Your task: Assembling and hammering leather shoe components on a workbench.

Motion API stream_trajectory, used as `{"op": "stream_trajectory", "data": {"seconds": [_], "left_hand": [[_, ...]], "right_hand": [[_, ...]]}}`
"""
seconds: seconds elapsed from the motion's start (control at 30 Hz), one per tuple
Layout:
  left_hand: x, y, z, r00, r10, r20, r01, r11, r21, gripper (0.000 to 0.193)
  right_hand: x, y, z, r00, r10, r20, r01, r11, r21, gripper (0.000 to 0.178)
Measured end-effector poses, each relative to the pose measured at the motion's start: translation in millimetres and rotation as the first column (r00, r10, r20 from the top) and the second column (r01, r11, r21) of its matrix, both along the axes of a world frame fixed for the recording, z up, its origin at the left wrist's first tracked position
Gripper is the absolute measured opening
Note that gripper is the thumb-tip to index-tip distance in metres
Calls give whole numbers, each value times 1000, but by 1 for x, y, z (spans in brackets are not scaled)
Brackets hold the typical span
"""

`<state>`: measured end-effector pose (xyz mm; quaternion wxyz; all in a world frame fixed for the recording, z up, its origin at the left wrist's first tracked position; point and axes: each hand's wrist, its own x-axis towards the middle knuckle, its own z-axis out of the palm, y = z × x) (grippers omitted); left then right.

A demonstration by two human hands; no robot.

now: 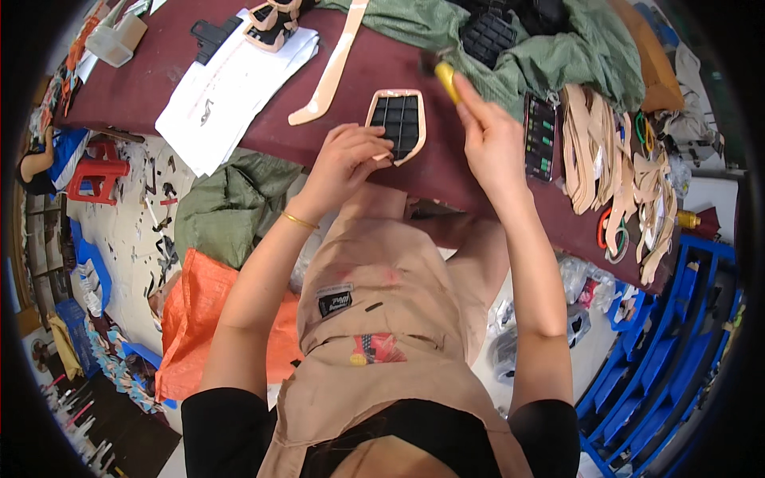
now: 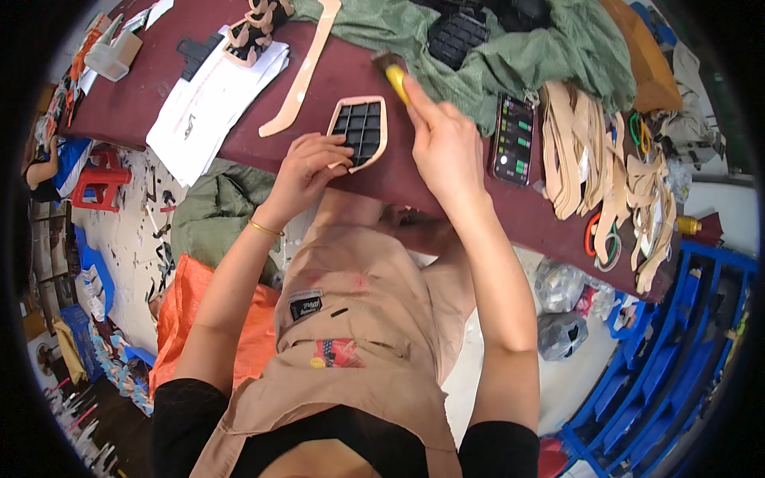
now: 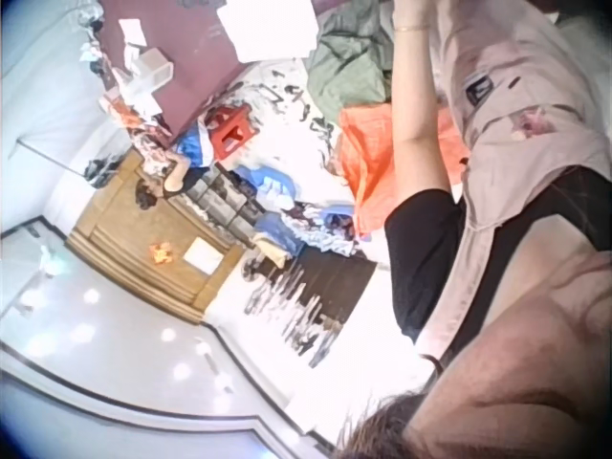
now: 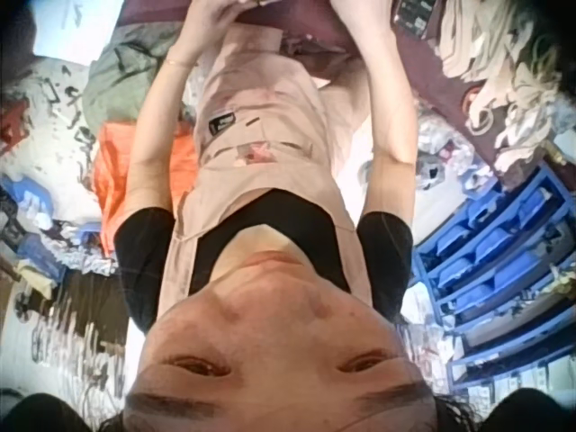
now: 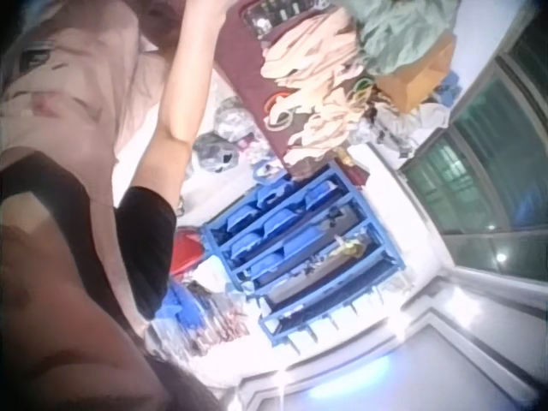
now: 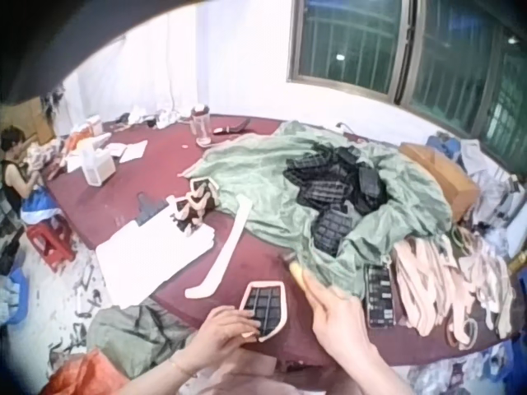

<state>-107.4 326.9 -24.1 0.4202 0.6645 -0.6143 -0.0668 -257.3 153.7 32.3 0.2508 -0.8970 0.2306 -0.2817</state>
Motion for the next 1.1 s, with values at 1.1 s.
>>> {"op": "stream_trajectory", "data": {"seconds": [1.1], "left_hand": [[-12, 8, -11, 990, 90, -113, -91, 996, -3, 7]], "right_hand": [[-5, 43, 16, 976, -13, 218, -43, 968, 248, 36]]}}
